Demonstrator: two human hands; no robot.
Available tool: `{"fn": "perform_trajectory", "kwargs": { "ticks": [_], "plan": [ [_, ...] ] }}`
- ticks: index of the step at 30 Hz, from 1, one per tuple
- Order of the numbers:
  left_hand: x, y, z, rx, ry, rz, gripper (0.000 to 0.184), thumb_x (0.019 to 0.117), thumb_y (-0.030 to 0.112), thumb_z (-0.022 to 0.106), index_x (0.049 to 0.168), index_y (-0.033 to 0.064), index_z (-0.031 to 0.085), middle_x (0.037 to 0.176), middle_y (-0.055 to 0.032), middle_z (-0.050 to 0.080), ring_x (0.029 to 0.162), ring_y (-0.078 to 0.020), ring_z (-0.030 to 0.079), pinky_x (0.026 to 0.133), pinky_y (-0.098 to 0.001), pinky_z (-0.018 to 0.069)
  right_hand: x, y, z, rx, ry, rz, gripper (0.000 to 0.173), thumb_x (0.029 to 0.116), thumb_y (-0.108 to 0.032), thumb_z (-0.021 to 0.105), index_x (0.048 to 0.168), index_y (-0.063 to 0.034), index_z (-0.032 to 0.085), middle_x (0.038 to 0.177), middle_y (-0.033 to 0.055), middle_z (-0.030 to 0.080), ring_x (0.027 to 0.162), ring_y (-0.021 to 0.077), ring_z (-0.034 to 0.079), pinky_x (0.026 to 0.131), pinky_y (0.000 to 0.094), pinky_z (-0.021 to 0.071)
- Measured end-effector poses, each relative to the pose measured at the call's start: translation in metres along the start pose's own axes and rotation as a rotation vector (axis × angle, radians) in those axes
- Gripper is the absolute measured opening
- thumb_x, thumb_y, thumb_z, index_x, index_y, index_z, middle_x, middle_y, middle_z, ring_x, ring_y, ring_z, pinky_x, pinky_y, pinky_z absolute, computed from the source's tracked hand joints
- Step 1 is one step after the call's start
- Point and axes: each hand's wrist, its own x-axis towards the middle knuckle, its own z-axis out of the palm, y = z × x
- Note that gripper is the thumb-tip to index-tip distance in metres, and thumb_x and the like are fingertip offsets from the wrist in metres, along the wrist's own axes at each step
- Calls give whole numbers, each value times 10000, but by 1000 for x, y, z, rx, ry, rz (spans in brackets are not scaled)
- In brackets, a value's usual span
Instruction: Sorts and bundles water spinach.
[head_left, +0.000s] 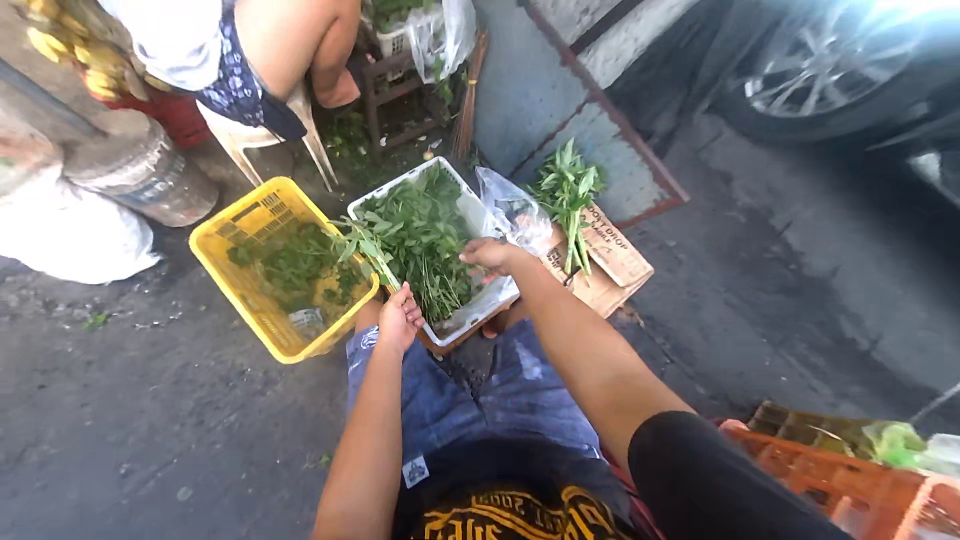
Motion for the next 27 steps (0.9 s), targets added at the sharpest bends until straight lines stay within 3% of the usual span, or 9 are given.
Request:
{"fn": "perform_trajectory", "kwargs": {
  "ticks": [2,5,7,9,14,18,21,23,27],
  "plan": [
    [-4,-8,-2,24,-1,0,300,1102,345,428,873,159,482,527,68,307,404,-87,333,420,-245,380,-9,-14,-12,-173,41,-119,352,993,-317,693,1237,-66,647,1226,196,643,1089,350,625,905,595,516],
    [-15,-11,9,34,-16,14,255,1101,327,442,916,157,487,541,73,310,415,-81,333,424,-240,378,-37,-25,-16,-205,142,-303,284,987,-240,701,1158,-14,686,1129,199,679,1037,318,648,938,555,518],
    [-19,-9,22,22,-75,47,210,1108,312,440,987,147,491,565,69,329,431,-81,349,438,-241,395,-61,-29,-14,-85,154,-315,259,1031,-235,640,1175,-20,640,1007,142,681,836,219,665,774,409,578],
    [-20,-5,39,22,-133,91,185,1107,283,452,1060,121,527,571,65,345,437,-79,359,444,-236,399,-84,-30,-10,55,145,-308,227,1064,-227,583,1185,-35,599,895,94,646,674,151,603,630,318,541],
    [-9,-1,89,65,-206,175,322,1114,340,426,1191,92,616,583,61,367,465,-83,388,491,-247,431,-110,-4,9,198,216,-387,173,1049,-180,603,1131,-28,613,845,76,648,599,127,566,575,291,521],
    [-1,8,118,124,-170,248,276,1076,341,535,1213,121,632,598,48,390,475,-86,399,488,-247,422,-102,21,18,88,269,-433,194,1024,-194,626,1117,-24,647,894,87,686,672,144,617,634,331,539],
    [2,15,124,195,-94,255,200,1036,285,626,1149,120,642,629,22,444,453,-79,373,441,-226,379,-96,28,20,3,289,-456,191,1018,-204,628,1081,-27,669,906,97,702,743,165,654,708,369,555],
    [2,20,123,235,-81,280,169,1022,260,650,1119,121,643,658,15,483,454,-73,369,438,-222,370,-94,26,21,-31,303,-461,219,992,-205,677,1115,-24,671,968,121,711,853,208,689,823,423,576],
    [0,29,116,284,-83,363,133,978,212,713,1073,128,674,843,-21,636,499,-67,414,458,-220,378,-91,15,27,-67,428,-538,724,746,-218,850,1387,-67,551,1290,192,631,1170,338,624,987,558,529]
  ]
}}
